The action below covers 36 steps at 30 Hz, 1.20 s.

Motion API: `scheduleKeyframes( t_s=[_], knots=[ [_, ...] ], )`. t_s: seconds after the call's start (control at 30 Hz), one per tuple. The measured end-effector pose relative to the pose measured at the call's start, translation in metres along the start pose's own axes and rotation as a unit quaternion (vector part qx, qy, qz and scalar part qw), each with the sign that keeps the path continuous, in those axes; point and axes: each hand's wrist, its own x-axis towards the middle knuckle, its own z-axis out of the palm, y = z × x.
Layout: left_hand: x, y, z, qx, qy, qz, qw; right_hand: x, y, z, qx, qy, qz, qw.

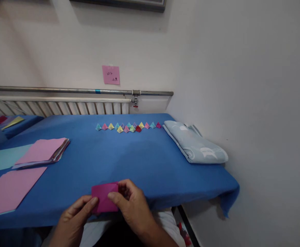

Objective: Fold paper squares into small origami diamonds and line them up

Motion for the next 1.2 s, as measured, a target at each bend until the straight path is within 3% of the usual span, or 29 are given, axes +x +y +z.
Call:
scheduleKeyframes(
  t_s=[0.2,0.33,0.53,0.73,0.9,1.03,1.2],
  knots=[
    [-0.003,0.008,0.005,0.029,-0.025,-0.011,0.999,0.003,0.001,0.003,0.010,0.015,0.019,1.000],
    [-0.002,0.018,0.004,0.056,-0.064,0.001,0.996,0.001,0.002,0.000,-0.007,-0.018,0.024,1.000],
    [0.000,0.022,0.005,0.086,-0.038,0.043,0.995,0.001,-0.001,0.001,-0.018,-0.023,0.011,1.000],
    [-0.004,0.021,0.010,0.052,-0.120,-0.045,0.990,0.006,-0.003,-0.003,0.000,-0.002,0.046,0.999],
    [-0.003,0.018,0.013,0.046,-0.026,0.028,0.998,0.005,0.006,-0.005,0.004,-0.076,0.092,0.993],
    [0.002,0.012,0.013,0.037,-0.004,0.046,0.998,0.004,0.009,-0.003,-0.017,-0.050,0.102,0.993],
    [0.010,0.003,0.011,-0.004,-0.012,0.019,1.000,0.005,0.004,-0.004,-0.016,-0.034,0.081,0.996]
  ],
)
